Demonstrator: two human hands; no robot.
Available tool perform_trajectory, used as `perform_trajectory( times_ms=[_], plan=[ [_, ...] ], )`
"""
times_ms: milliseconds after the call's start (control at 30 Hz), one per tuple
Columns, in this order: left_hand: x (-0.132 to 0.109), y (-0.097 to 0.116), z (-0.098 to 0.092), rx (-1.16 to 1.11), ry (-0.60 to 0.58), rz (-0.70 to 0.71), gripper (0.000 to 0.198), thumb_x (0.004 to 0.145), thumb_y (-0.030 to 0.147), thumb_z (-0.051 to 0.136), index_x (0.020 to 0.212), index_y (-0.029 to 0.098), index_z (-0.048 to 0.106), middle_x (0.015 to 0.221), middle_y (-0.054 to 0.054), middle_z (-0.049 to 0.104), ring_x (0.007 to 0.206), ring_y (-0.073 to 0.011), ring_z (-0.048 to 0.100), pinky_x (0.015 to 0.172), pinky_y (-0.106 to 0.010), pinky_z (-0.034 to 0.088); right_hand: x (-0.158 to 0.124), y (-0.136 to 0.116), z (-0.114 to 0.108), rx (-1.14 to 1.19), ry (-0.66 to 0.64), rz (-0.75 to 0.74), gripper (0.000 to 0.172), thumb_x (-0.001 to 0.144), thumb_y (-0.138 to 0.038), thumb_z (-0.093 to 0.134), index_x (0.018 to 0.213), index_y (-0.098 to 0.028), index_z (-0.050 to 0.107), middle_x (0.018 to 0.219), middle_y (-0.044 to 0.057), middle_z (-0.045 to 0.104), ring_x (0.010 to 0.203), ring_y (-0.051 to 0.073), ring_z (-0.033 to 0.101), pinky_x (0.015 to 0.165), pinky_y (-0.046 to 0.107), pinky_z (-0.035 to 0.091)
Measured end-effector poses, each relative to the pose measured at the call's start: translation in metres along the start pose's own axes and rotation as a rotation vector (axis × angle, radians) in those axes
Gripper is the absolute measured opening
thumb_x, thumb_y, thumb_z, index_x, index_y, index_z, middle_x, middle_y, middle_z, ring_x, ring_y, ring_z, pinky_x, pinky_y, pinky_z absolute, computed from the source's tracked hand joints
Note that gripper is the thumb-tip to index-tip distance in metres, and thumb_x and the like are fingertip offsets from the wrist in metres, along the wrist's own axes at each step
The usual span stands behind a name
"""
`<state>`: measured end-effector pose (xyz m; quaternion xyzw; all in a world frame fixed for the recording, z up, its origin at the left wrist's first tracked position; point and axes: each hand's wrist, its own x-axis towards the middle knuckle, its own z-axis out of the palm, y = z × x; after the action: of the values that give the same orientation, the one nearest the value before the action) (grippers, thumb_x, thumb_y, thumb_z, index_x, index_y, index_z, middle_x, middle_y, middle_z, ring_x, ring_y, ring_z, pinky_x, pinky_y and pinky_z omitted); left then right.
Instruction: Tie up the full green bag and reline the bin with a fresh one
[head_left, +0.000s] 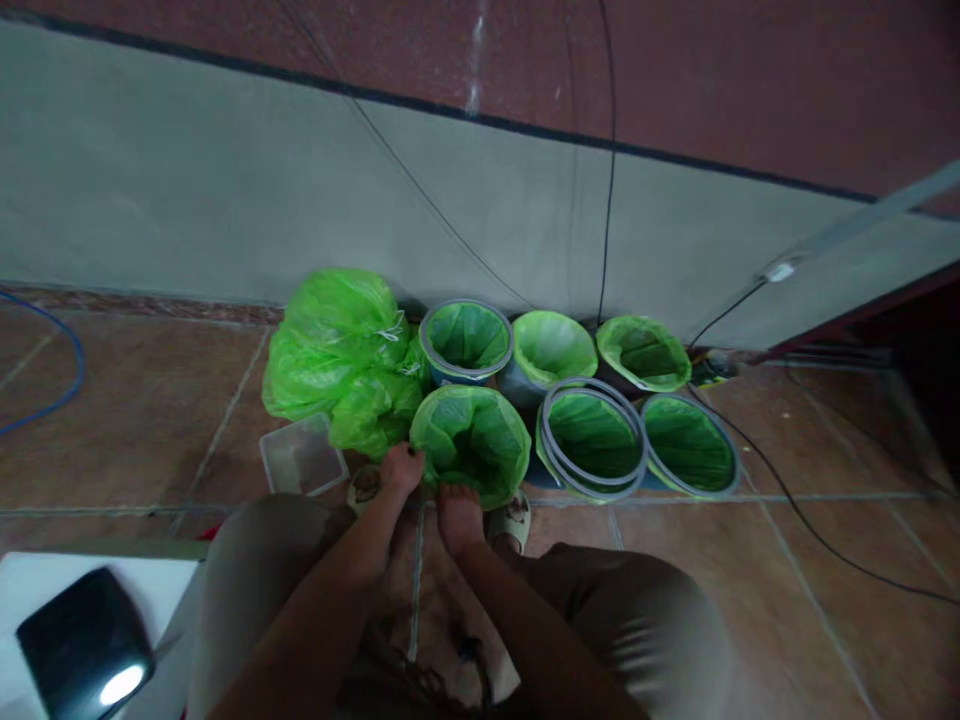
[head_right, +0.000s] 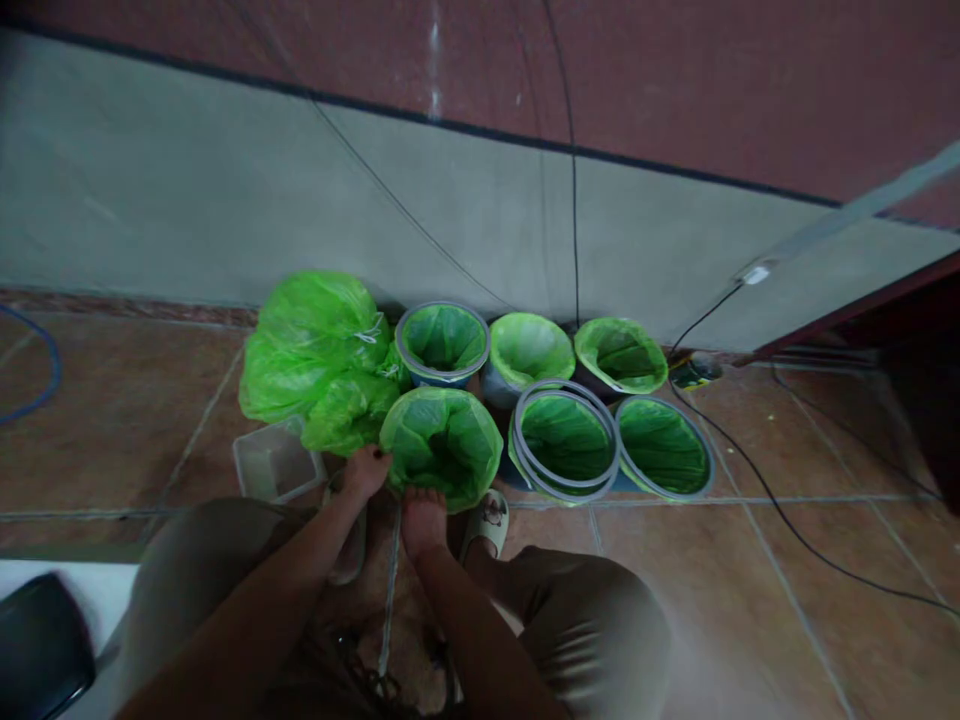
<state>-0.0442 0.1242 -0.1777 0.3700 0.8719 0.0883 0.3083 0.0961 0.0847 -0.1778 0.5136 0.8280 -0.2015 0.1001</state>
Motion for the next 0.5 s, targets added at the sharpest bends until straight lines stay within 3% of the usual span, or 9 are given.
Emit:
perform_trajectory(
  times_ms=[333, 500],
  plan=[
    [0.013, 0.012, 0.008, 0.072, 0.035, -0.012, 0.032, 0.087, 0.033, 0.053, 0.111, 0.014, 0.061, 0.109, -0.018, 0.07, 0.106, -0.0305, 0.066, 0.081, -0.036, 0.051, -0.005, 0.01, 0.017, -0.044, 0.056, 0.057, 0.033, 0.096, -0.034, 0.044, 0.101, -0.011, 0.068, 0.099, 0.017, 0.07, 0.098, 0.029, 0.062, 0.1, 0.05, 0.035],
    [0.015, 0.013, 0.0, 0.03, -0.017, -0.068, 0.057, 0.076, 0.051, 0.066, 0.117, 0.012, 0.057, 0.11, -0.021, 0.07, 0.104, -0.0347, 0.067, 0.08, -0.04, 0.052, -0.006, 0.014, 0.01, -0.024, 0.017, 0.059, 0.035, 0.096, -0.036, 0.045, 0.102, -0.01, 0.067, 0.102, 0.017, 0.069, 0.101, 0.03, 0.06, 0.102, 0.05, 0.033]
  ],
)
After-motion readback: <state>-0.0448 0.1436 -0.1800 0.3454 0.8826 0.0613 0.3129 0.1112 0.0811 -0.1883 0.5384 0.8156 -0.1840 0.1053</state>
